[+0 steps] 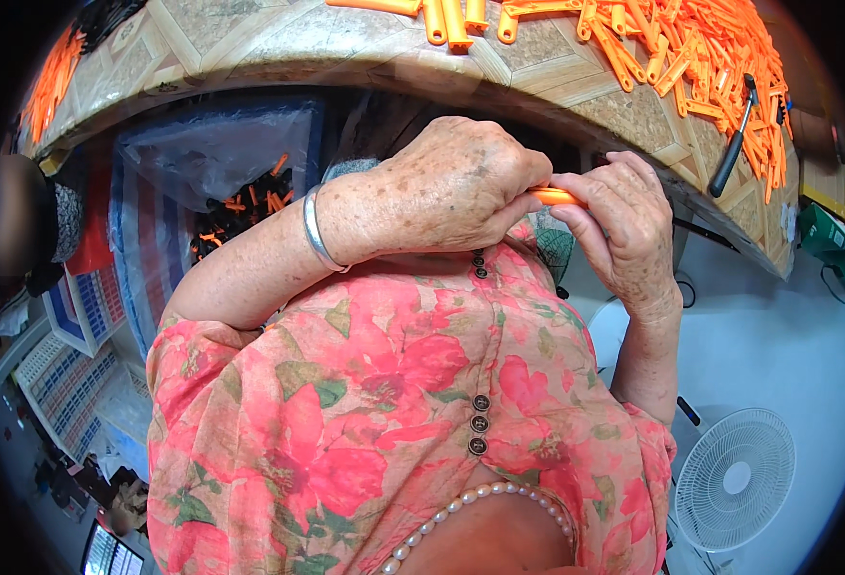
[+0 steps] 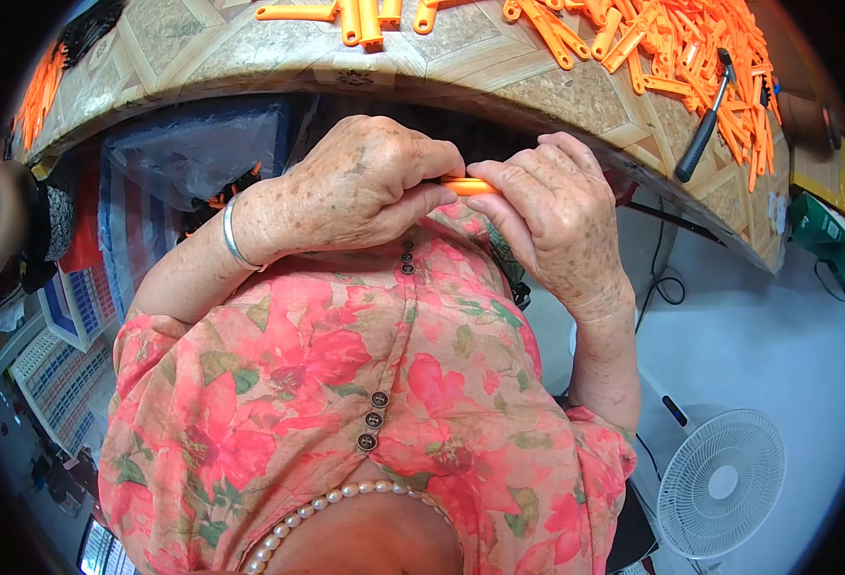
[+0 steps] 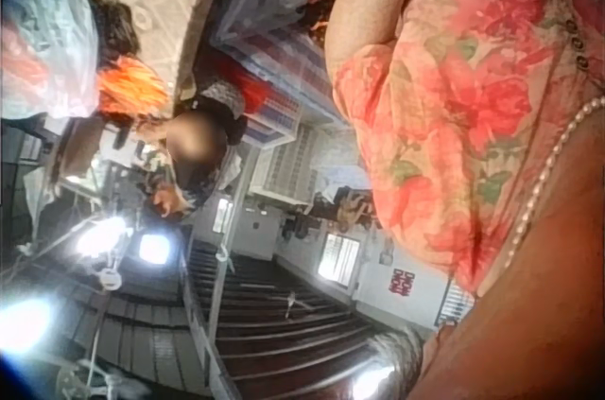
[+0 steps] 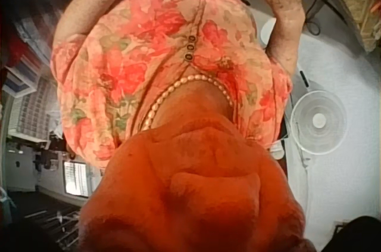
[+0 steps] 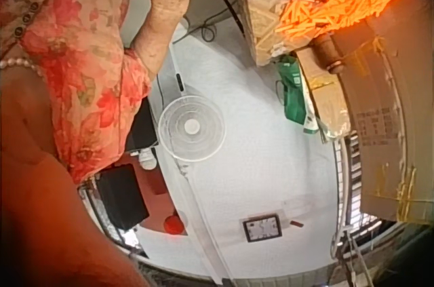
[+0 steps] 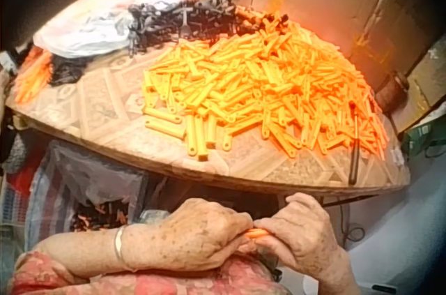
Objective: The person inserts small orange plastic tubes into black plastic holders and secures them by tapping with a hammer. The person repeats this process for multiple units, picking up new components from a pile on the table and placing the finished assemblies back onto the table.
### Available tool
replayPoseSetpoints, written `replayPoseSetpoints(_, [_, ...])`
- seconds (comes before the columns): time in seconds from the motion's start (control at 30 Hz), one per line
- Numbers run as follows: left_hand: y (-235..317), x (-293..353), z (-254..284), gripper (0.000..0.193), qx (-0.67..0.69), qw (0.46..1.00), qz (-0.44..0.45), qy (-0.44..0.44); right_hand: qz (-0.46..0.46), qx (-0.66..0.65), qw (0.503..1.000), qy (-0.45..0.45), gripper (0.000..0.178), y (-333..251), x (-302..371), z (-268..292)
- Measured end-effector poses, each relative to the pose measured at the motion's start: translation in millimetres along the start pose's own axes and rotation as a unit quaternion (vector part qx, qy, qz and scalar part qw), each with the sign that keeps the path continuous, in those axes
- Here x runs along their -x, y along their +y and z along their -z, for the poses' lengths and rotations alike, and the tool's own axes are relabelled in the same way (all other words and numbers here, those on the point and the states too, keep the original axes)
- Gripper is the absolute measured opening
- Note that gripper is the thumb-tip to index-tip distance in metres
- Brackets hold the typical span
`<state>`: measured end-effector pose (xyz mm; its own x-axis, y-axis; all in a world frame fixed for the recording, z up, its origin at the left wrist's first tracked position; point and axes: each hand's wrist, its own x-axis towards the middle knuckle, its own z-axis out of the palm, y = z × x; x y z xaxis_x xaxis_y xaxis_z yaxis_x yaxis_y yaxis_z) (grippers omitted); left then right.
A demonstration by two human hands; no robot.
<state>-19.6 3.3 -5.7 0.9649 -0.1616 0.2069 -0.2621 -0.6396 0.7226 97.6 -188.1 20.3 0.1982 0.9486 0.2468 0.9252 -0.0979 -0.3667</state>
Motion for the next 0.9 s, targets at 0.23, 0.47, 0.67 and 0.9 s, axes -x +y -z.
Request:
replayPoseSetpoints(0.23, [-1, 0, -9, 0.011, -0.040, 0.999, -0.024, 0.007, -0.071, -0.087, 0.994, 0.004, 0.015, -4, 3, -11])
replayPoseSetpoints(0.47, [3, -5, -7, 0.012, -0.048, 0.995, -0.036, 0.081, -0.031, -0.054, 0.998, 0.022, 0.014, 3, -8, 4])
replayPoseSetpoints(0.67, [1, -7, -6, 0.031, 0.197, 0.978, 0.068, 0.028, 0.034, -0.055, 0.998, -0.001, 0.015, 33, -21, 27])
replayPoseSetpoints(0.9, [-3, -8, -3, 0.043, 0.758, 0.598, 0.247, -0.081, 0.019, -0.087, 0.995, 0.041, 0.017, 40, -23, 25])
